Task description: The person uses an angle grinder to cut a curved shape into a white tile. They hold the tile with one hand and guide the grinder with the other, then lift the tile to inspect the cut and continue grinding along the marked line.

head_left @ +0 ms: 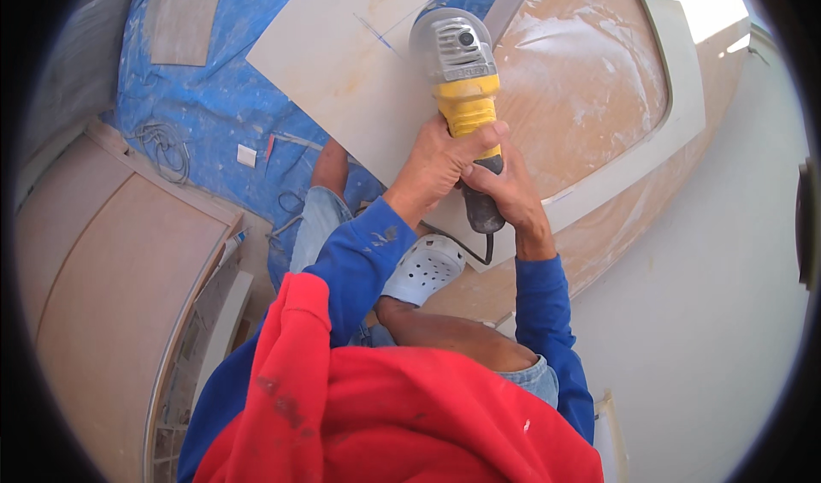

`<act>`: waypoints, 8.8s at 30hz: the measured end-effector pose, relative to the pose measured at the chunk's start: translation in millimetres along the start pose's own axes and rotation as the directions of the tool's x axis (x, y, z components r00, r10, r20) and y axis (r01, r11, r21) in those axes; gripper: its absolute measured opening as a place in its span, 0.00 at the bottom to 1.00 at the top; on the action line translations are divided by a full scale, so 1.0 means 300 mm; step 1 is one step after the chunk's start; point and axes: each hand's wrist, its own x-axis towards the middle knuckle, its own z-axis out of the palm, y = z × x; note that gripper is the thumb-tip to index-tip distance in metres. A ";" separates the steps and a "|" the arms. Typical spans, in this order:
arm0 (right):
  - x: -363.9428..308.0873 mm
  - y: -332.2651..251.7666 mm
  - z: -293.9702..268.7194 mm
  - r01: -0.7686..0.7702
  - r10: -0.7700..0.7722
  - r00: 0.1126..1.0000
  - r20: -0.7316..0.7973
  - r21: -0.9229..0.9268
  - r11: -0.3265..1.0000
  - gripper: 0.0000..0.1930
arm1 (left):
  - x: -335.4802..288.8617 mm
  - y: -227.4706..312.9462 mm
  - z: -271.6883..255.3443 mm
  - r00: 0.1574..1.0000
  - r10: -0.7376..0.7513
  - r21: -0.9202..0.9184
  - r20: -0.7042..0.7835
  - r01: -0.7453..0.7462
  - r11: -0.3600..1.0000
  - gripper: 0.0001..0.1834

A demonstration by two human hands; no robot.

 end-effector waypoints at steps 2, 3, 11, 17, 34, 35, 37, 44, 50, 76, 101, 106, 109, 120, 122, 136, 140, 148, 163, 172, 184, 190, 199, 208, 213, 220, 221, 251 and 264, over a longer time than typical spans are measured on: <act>0.018 -0.003 -0.002 0.027 -0.027 1.000 -0.005 -0.012 1.000 0.37 | 0.015 0.005 -0.007 1.000 0.011 0.002 0.019 -0.011 1.000 0.33; 0.021 -0.005 -0.004 0.027 -0.028 1.000 -0.002 -0.013 1.000 0.37 | 0.019 0.006 -0.009 0.999 0.016 -0.008 0.030 -0.016 1.000 0.33; 0.027 -0.013 -0.002 0.008 -0.008 1.000 -0.005 0.002 1.000 0.37 | 0.033 -0.008 -0.019 0.999 0.027 -0.049 0.025 -0.026 0.998 0.29; 0.035 0.002 -0.002 0.010 -0.010 1.000 -0.006 -0.014 1.000 0.37 | 0.038 -0.013 -0.033 0.999 0.001 -0.062 0.048 0.002 0.998 0.31; 0.033 -0.005 -0.004 0.031 -0.031 0.999 0.007 -0.006 1.000 0.35 | 0.044 -0.014 -0.035 0.997 0.032 -0.045 0.068 -0.029 0.999 0.32; 0.033 -0.004 -0.003 0.034 -0.034 0.999 0.007 -0.003 0.999 0.35 | 0.044 -0.014 -0.035 0.997 0.030 -0.041 0.069 -0.027 0.999 0.32; 0.034 -0.004 -0.005 0.044 -0.044 0.999 0.006 -0.006 0.999 0.35 | 0.045 -0.012 -0.035 0.997 0.027 -0.032 0.072 -0.025 0.999 0.31; 0.036 -0.003 -0.010 0.052 -0.052 0.999 0.008 -0.003 0.999 0.35 | 0.044 -0.006 -0.028 0.997 0.038 -0.029 0.071 -0.036 0.999 0.30; 0.037 -0.002 -0.011 0.048 -0.048 0.999 0.006 -0.004 0.999 0.36 | 0.041 -0.006 -0.031 0.997 0.034 -0.037 0.073 -0.031 0.999 0.31; 0.037 0.002 -0.015 0.046 -0.045 0.999 0.009 -0.031 0.998 0.37 | 0.048 -0.018 -0.028 0.997 0.049 -0.037 0.066 -0.046 0.998 0.30; 0.040 0.001 -0.016 0.065 -0.065 0.998 0.021 -0.018 0.998 0.36 | 0.047 -0.020 -0.011 0.989 0.147 -0.027 0.025 -0.146 0.989 0.32; 0.042 0.008 -0.018 0.071 -0.071 0.997 0.018 -0.029 0.997 0.36 | 0.047 -0.022 -0.008 0.988 0.151 -0.026 0.013 -0.151 0.988 0.32; 0.043 0.011 -0.018 0.071 -0.070 0.997 0.018 -0.022 0.997 0.36 | 0.048 -0.023 -0.014 0.990 0.140 -0.018 0.025 -0.140 0.990 0.32; 0.043 0.004 -0.018 0.070 -0.070 0.997 0.028 -0.012 0.997 0.36 | 0.051 -0.019 -0.036 0.994 0.065 -0.030 0.086 -0.063 0.998 0.29; 0.044 0.000 -0.018 0.072 -0.072 0.997 0.023 -0.021 0.997 0.36 | 0.052 -0.017 -0.028 0.994 0.085 -0.032 0.073 -0.083 0.996 0.29; -0.082 0.034 0.015 0.158 -0.146 0.982 -0.123 0.092 0.983 0.36 | -0.019 0.007 0.044 0.980 0.084 0.134 0.179 -0.109 0.985 0.33; -0.216 0.054 0.019 0.196 -0.158 0.970 -0.186 0.204 0.959 0.38 | -0.112 -0.006 0.120 0.943 0.122 0.150 0.309 -0.175 0.973 0.38; -0.441 0.149 0.017 0.358 -0.229 0.911 -0.343 0.381 0.853 0.37 | -0.233 -0.099 0.265 0.910 -0.006 0.139 0.415 -0.057 0.989 0.44; -0.732 0.280 0.017 0.510 -0.214 0.615 -0.759 0.176 0.842 0.36 | -0.258 -0.230 0.512 0.605 -0.250 0.417 0.756 -0.152 0.896 0.42; -0.879 0.440 0.002 0.456 0.004 0.675 -0.738 0.421 0.784 0.34 | -0.226 -0.405 0.564 0.520 -0.486 0.543 0.702 0.050 0.838 0.37; -0.710 0.701 -0.315 -0.516 -0.138 0.026 -0.990 -0.132 0.846 0.35 | -0.451 -0.235 -0.279 0.912 -0.297 0.700 0.283 0.015 0.714 0.26; -0.656 0.752 -0.318 -0.513 -0.181 0.012 -0.983 -0.161 0.843 0.40 | -0.493 -0.154 -0.595 0.993 -0.121 0.641 0.012 0.085 0.763 0.26; -0.653 0.801 -0.339 -0.630 -0.176 0.056 -0.983 -0.171 0.758 0.46 | -0.240 0.242 -0.955 0.804 0.506 0.644 -0.312 -0.213 0.735 0.27; -0.695 0.708 -0.304 -0.605 -0.104 0.073 -0.992 -0.127 0.786 0.48 | 0.219 0.479 -1.052 0.827 0.562 0.901 -0.016 -0.232 0.367 0.39; -0.707 0.588 -0.136 -0.610 -0.281 -0.008 -0.960 -0.219 0.762 0.43 | 0.337 0.512 -0.960 0.926 0.371 0.899 0.067 -0.217 0.381 0.41; -0.590 0.343 0.236 -0.383 -0.166 0.397 -0.902 -0.328 0.863 0.36 | 0.417 0.510 -0.971 0.961 0.273 0.886 0.032 -0.155 0.438 0.49; -0.579 0.286 0.259 -0.337 -0.258 0.493 -0.831 -0.456 0.824 0.37 | 0.425 0.514 -0.975 0.958 0.285 0.898 0.033 -0.153 0.412 0.50; -0.558 -0.107 0.538 -0.448 -0.751 0.532 -0.391 -0.883 0.142 0.27 | 0.046 1.155 -0.599 0.989 0.094 0.954 0.114 -0.136 0.268 0.58; -1.017 -0.935 0.105 -0.383 -0.949 0.226 -0.221 -0.916 0.122 0.13 | -0.397 1.920 0.131 0.805 0.054 0.517 0.591 -0.429 0.741 0.22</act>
